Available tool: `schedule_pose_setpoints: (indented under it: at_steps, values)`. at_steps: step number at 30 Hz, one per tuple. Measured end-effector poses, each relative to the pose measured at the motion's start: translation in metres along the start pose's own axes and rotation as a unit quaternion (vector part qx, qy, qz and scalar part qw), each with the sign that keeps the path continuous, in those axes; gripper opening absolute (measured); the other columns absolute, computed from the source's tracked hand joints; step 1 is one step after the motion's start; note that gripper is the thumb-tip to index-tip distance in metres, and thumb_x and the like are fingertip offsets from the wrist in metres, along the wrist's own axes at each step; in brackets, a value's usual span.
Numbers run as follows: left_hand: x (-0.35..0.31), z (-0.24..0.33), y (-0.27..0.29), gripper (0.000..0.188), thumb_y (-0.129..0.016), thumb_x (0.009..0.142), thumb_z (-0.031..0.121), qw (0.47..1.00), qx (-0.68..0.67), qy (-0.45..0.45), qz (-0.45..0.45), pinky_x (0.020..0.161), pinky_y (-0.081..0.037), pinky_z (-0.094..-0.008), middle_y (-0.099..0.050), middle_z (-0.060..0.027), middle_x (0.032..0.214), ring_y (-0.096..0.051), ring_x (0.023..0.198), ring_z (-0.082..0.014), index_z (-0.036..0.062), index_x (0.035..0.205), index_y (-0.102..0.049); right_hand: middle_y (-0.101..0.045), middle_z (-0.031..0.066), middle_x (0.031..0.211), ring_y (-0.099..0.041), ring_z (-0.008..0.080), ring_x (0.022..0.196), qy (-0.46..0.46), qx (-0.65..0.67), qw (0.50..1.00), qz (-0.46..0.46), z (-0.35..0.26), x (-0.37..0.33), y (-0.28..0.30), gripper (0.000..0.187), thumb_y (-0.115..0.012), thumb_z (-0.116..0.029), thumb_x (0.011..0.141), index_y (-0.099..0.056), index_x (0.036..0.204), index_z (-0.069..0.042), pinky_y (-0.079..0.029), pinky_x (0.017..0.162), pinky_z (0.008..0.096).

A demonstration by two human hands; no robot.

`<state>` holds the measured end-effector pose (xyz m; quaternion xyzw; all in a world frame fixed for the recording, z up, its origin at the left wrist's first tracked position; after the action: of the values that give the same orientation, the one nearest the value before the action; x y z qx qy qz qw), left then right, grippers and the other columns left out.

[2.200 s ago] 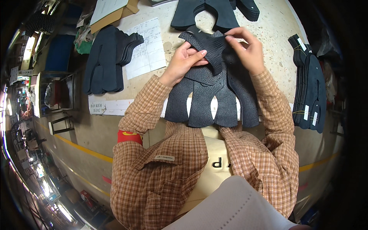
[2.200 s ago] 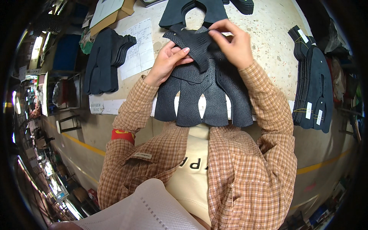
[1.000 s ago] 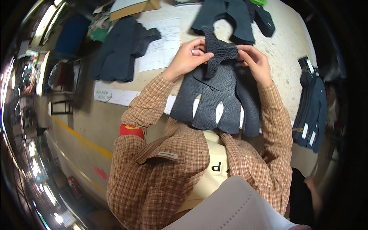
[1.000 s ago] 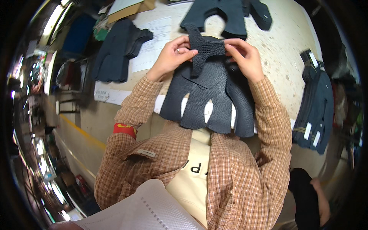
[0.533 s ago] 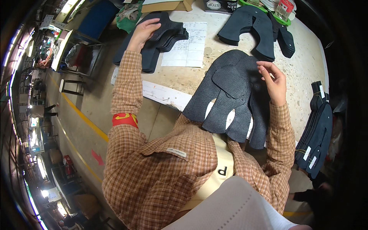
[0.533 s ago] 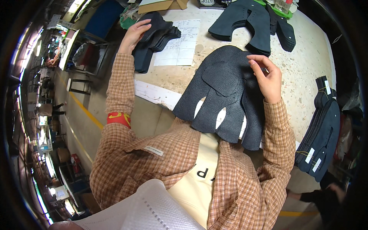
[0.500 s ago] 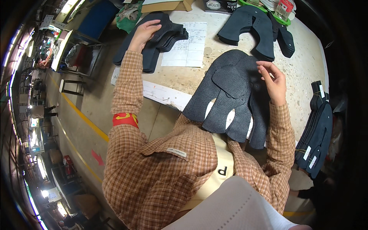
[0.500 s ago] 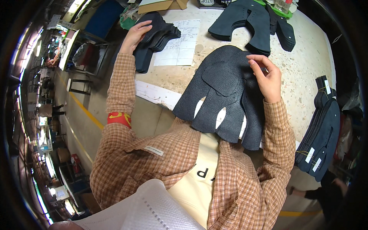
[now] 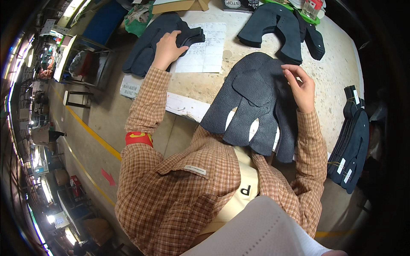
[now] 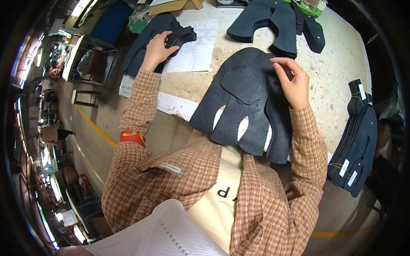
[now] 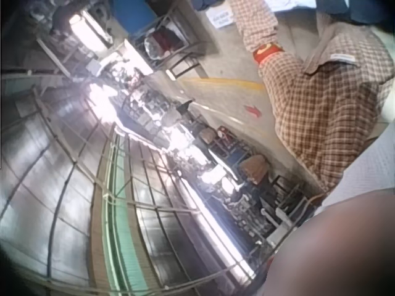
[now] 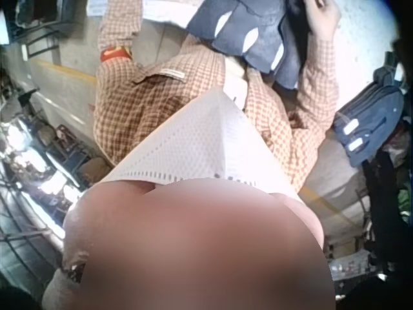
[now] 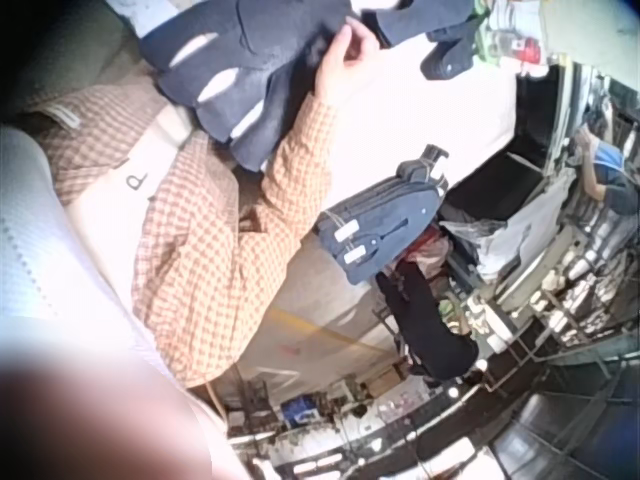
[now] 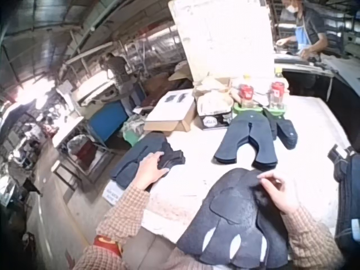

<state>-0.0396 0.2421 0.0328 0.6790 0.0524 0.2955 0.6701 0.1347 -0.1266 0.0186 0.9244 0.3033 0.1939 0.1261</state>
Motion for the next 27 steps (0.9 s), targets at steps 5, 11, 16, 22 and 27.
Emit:
schedule_pose_setpoints:
  at_steps: [5,11,16,22,27]
  values:
    - [0.01,0.001,0.007,0.06,-0.081,0.07,0.033,0.999,0.009,0.009,-0.031,0.084,-0.051,-0.0392,-0.063,-0.0137,0.108,-0.062,0.097,-0.0287,0.0121,0.122,-0.06,-0.069,0.0043,0.094,-0.064,0.0108,0.082,-0.001,-0.008,1.0,0.007,0.003,0.001,0.002,0.014,-0.063,-0.008,0.089,-0.071,0.1,-0.004,-0.049,0.077,0.0245]
    - [0.045,0.053,0.006,0.051,-0.078,0.073,0.02,0.951,-0.086,-0.288,-0.077,0.091,-0.05,-0.0381,-0.063,-0.0077,0.117,-0.06,0.108,-0.027,0.0166,0.121,-0.062,-0.069,0.0038,0.091,-0.064,0.0106,0.079,0.024,-0.045,0.999,0.021,0.004,0.002,0.001,0.013,-0.064,-0.009,0.088,-0.071,0.099,-0.005,-0.049,0.073,0.0239]
    - [0.068,0.052,-0.016,0.03,-0.08,0.07,0.017,0.935,-0.044,-0.287,-0.202,0.09,-0.05,-0.0356,-0.071,-0.009,0.1,-0.066,0.094,-0.0266,0.0113,0.098,-0.072,-0.068,0.0034,0.088,-0.063,0.0116,0.074,0.056,-0.101,0.993,0.033,0.001,0.001,0.0,0.012,-0.065,-0.01,0.087,-0.071,0.097,-0.006,-0.049,0.067,0.0239]
    - [0.062,0.055,-0.013,0.031,-0.08,0.072,0.016,0.94,-0.034,-0.279,-0.192,0.091,-0.05,-0.0359,-0.068,-0.0066,0.106,-0.064,0.1,-0.0255,0.012,0.1,-0.07,-0.067,0.0032,0.085,-0.064,0.0125,0.072,0.097,-0.129,0.987,0.021,-0.002,-0.001,-0.005,0.012,-0.064,-0.012,0.087,-0.072,0.096,-0.008,-0.049,0.062,0.0235]
    - [0.005,0.12,0.01,0.042,-0.076,0.077,0.02,0.912,-0.174,-0.35,-0.122,0.1,-0.046,-0.0377,-0.058,-0.0076,0.125,-0.058,0.114,-0.0265,0.0123,0.117,-0.063,-0.067,0.0034,0.085,-0.064,0.0131,0.072,0.109,-0.154,0.982,0.009,-0.003,-0.001,-0.008,0.012,-0.065,-0.013,0.087,-0.072,0.096,-0.008,-0.051,0.06,0.0251]
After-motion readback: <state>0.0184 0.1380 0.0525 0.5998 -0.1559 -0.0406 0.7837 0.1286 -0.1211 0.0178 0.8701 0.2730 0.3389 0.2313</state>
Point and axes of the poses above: each hand's wrist, its own x-axis towards the middle knuckle, its own y-axis out of the back of the hand, z = x × y, the point moved 6 cm from there along x, towards the middle knuckle
